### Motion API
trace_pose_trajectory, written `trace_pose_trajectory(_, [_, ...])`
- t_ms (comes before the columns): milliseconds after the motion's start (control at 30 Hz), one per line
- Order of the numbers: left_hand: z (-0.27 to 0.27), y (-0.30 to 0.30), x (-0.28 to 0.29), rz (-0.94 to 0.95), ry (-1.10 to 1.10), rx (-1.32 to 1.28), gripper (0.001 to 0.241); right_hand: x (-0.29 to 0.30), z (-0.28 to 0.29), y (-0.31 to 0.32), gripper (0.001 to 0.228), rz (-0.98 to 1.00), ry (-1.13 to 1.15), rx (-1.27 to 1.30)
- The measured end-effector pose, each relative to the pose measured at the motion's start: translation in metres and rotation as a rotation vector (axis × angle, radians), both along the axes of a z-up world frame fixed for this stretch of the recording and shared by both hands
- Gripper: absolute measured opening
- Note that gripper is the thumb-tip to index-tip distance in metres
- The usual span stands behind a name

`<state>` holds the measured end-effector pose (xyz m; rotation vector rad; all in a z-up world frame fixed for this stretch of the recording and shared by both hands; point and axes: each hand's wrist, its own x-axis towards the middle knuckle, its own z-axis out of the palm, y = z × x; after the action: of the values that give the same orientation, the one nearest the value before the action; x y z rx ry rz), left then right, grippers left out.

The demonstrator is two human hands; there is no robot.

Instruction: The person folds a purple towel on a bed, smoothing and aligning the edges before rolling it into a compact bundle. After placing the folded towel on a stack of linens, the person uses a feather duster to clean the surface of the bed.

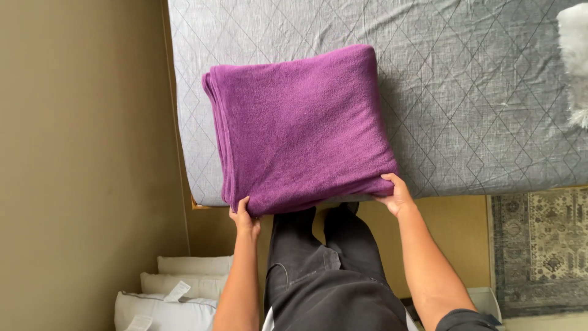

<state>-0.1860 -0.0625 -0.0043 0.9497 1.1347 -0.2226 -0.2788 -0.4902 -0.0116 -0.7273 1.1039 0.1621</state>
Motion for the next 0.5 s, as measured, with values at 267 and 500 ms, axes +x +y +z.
trace_pose_trajectory(267, [-0.047, 0.003, -0.043, 0.020, 0.018, -0.061, 0.087, -0.008, -0.009, -0.028, 0.072, 0.218, 0.151, -0.072])
trace_pose_trajectory(500, [-0.083, -0.009, -0.025, 0.023, 0.181, -0.336, 0.115, 0.029, 0.051, -0.009, 0.075, 0.305, 0.217, 0.085])
